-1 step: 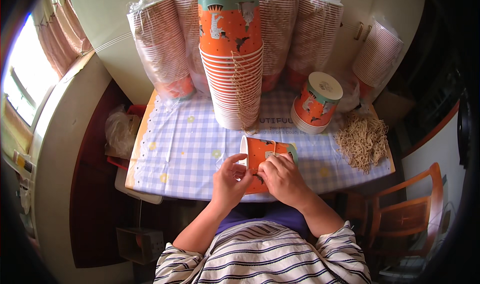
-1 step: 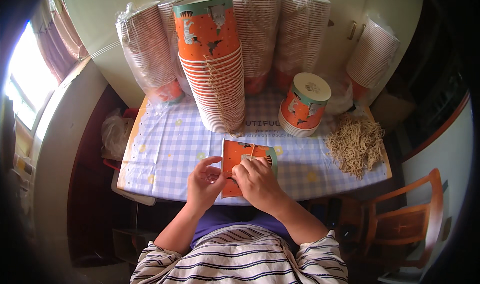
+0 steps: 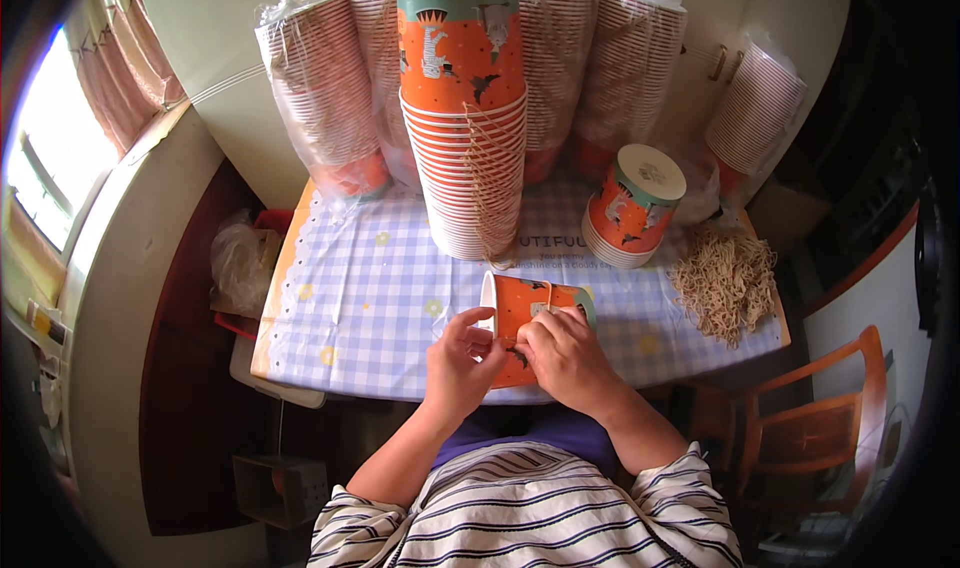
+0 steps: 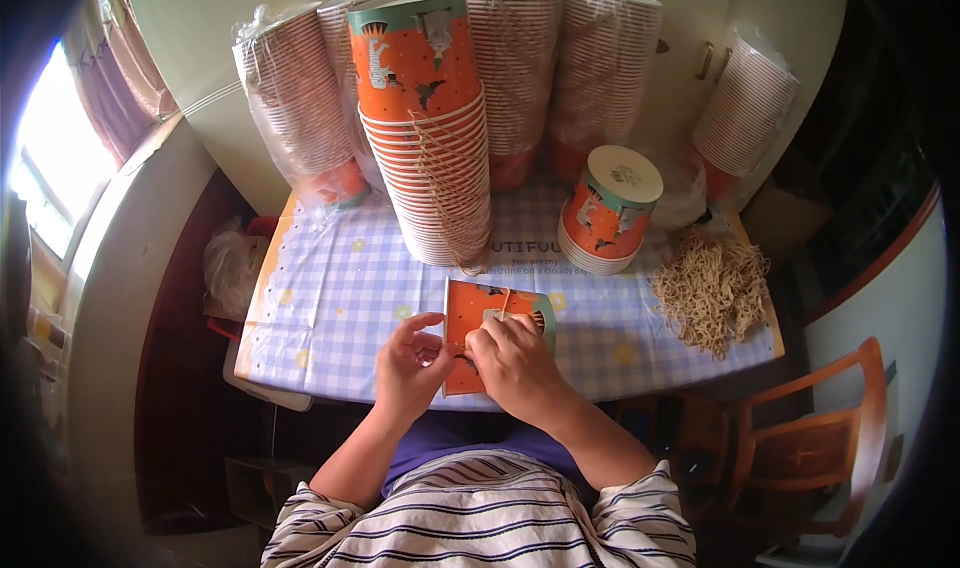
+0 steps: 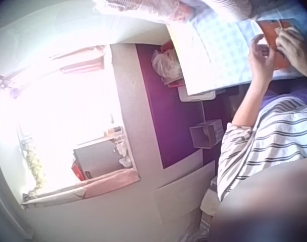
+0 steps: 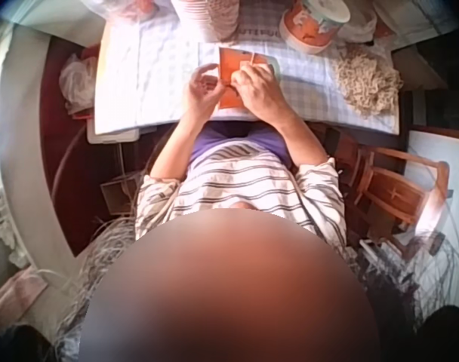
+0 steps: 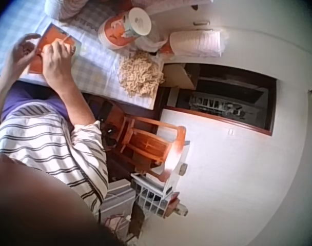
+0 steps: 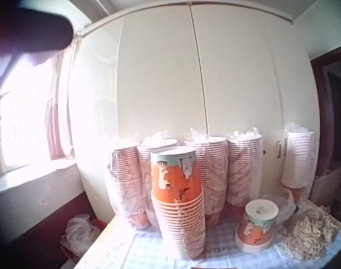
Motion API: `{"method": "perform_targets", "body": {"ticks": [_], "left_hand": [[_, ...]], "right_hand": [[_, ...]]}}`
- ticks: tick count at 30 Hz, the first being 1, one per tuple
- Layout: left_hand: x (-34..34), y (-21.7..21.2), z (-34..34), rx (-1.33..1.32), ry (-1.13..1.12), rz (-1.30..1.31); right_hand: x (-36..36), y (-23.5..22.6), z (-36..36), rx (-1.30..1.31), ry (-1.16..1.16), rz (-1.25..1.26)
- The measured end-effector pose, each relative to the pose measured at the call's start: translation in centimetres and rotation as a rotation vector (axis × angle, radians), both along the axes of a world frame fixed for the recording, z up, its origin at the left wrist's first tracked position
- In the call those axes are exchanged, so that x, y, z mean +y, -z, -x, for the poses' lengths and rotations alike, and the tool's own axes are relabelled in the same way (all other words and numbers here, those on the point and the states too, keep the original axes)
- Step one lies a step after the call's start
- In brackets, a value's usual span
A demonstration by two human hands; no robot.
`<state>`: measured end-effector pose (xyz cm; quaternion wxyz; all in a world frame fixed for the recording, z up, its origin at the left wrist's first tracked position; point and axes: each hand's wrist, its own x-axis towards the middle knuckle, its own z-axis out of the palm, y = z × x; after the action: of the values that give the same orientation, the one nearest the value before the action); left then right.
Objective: Preparing paper buckets by threading handle strings and stacking them.
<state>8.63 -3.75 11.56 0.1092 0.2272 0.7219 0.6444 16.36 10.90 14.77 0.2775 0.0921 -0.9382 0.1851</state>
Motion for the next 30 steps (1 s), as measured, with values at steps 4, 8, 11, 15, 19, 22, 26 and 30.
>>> {"method": "perform_targets", "body": {"ticks": [4, 8, 11, 15, 19, 22, 26, 30], "left_hand": [[0.1, -0.5, -0.2, 0.065, -0.019, 0.041], [0.2, -1.2, -0.5, 0.111, -0.032, 0.064], [0.0, -0.3, -0.1, 0.115, 0.001, 0.034], [-0.5, 1.0, 0.3, -0.137, 0.174, -0.305], [-1.6, 1.8, -0.5, -0.292, 0.305, -0.318], [-1.9, 2.6, -0.4, -0.109, 0.337, -0.207], [-2.0, 1.3, -1.0, 0.443, 0.235, 0.022], [-1.8, 2.4, -1.8, 0.657, 0.301, 0.012]], "right_hand": [[0.0, 0.1, 0.1, -0.004, 0.009, -0.016], [0.1, 0.1, 0.1, -0.012, 0.012, -0.016], [0.1, 0.2, 0.1, -0.002, 0.022, -0.005], [0.8, 0.2, -0.5, 0.037, 0.029, 0.007], [2.2, 0.3, -1.6, 0.040, 0.153, 0.290], [4.0, 0.5, -2.0, 0.031, 0.334, 0.414], [7.6, 1.5, -2.3, -0.185, 0.579, 0.356], [10.4, 5.0, -3.6, -0.478, 0.427, 0.842]]}}
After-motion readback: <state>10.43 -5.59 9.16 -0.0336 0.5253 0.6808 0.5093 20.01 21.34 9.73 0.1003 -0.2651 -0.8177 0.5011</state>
